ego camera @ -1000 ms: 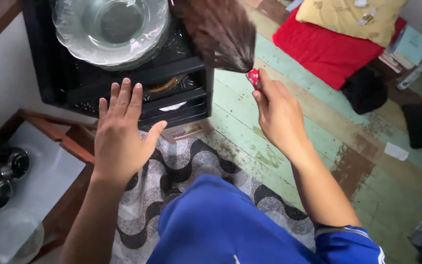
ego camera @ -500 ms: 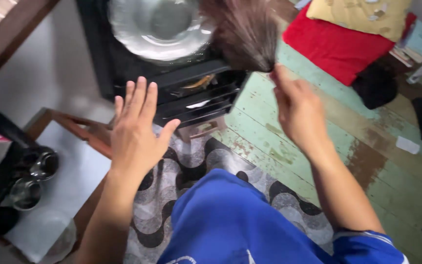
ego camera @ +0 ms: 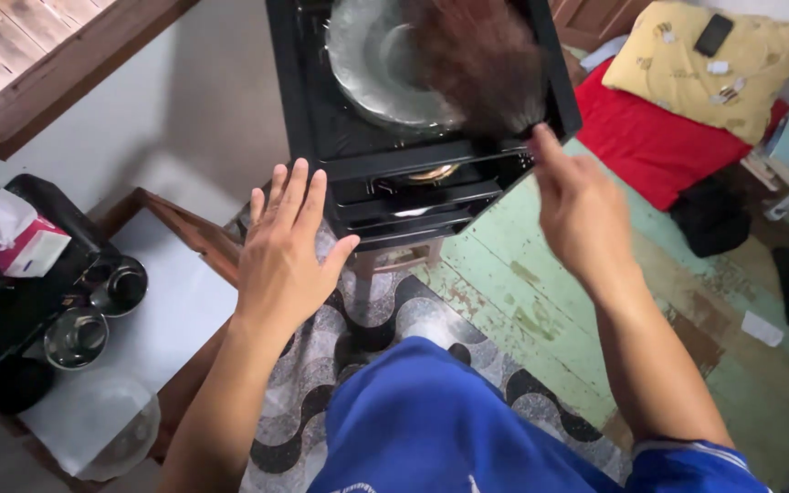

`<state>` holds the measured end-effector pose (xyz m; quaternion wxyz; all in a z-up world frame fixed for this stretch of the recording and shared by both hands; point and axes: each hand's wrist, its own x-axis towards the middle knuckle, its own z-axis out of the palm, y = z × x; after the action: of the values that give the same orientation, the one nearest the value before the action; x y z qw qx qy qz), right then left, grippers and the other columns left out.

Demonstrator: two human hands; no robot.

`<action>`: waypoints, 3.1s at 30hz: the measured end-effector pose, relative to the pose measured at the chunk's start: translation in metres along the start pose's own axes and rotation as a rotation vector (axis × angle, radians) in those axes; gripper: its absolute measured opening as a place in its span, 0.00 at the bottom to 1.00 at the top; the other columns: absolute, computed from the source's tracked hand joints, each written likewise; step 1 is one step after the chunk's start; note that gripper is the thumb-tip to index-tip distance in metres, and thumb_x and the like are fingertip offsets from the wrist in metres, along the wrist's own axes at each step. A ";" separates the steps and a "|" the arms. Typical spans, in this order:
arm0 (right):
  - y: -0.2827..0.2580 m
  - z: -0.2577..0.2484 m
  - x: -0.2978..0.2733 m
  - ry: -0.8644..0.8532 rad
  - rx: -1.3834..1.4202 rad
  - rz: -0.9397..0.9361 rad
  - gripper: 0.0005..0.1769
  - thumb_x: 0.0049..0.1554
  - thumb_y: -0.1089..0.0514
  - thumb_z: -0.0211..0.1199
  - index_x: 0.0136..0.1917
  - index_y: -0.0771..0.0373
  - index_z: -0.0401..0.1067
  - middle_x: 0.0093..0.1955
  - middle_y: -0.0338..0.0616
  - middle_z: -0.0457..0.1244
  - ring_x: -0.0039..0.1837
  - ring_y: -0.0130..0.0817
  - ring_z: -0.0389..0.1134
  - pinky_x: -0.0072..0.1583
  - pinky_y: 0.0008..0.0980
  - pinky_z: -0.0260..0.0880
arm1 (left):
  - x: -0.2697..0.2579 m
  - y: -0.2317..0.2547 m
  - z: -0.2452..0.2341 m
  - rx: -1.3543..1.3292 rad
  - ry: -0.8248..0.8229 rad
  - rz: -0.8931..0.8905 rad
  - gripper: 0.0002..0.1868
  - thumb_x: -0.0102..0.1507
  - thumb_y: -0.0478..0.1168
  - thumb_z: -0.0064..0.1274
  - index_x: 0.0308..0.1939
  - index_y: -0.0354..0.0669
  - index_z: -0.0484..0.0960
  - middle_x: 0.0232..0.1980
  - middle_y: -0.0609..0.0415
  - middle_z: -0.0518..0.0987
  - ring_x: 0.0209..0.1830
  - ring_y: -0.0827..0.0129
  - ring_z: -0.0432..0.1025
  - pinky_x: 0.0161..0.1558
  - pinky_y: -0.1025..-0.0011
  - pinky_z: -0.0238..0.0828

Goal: Use a feather duster to clean the surfaces and interior of a small black shelving unit.

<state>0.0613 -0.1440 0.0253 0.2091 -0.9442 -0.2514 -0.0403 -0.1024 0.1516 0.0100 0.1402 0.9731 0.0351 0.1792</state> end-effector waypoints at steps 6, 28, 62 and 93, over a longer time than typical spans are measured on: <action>-0.006 0.027 -0.006 0.026 -0.017 0.117 0.29 0.67 0.52 0.54 0.81 0.43 0.58 0.53 0.62 0.66 0.54 0.72 0.68 0.56 0.64 0.68 | -0.012 -0.022 0.016 0.015 0.114 -0.020 0.43 0.59 0.55 0.64 0.73 0.37 0.70 0.76 0.38 0.66 0.76 0.43 0.59 0.73 0.44 0.49; -0.012 0.163 -0.110 -0.140 0.619 -0.005 0.30 0.64 0.58 0.57 0.79 0.57 0.59 0.63 0.60 0.66 0.64 0.61 0.67 0.62 0.55 0.69 | -0.007 -0.025 0.028 0.013 0.008 -0.017 0.44 0.66 0.45 0.64 0.80 0.40 0.58 0.84 0.46 0.49 0.83 0.51 0.44 0.78 0.51 0.43; -0.050 0.109 -0.071 0.071 0.605 0.135 0.27 0.63 0.62 0.59 0.75 0.59 0.65 0.47 0.58 0.70 0.49 0.56 0.73 0.51 0.49 0.73 | 0.006 -0.014 0.063 0.180 0.259 0.063 0.29 0.60 0.38 0.63 0.64 0.29 0.79 0.77 0.35 0.62 0.78 0.41 0.55 0.73 0.52 0.57; 0.042 0.214 -0.139 0.032 0.442 0.137 0.33 0.60 0.57 0.62 0.78 0.51 0.62 0.55 0.51 0.70 0.55 0.54 0.72 0.55 0.47 0.74 | 0.006 -0.015 0.056 0.174 0.199 0.088 0.28 0.62 0.36 0.65 0.65 0.25 0.80 0.78 0.32 0.60 0.78 0.39 0.53 0.74 0.53 0.55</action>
<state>-0.0451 -0.1517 -0.2103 0.4167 -0.8897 -0.1860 0.0152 -0.0772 0.1517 -0.0429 0.0433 0.9596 0.0216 0.2771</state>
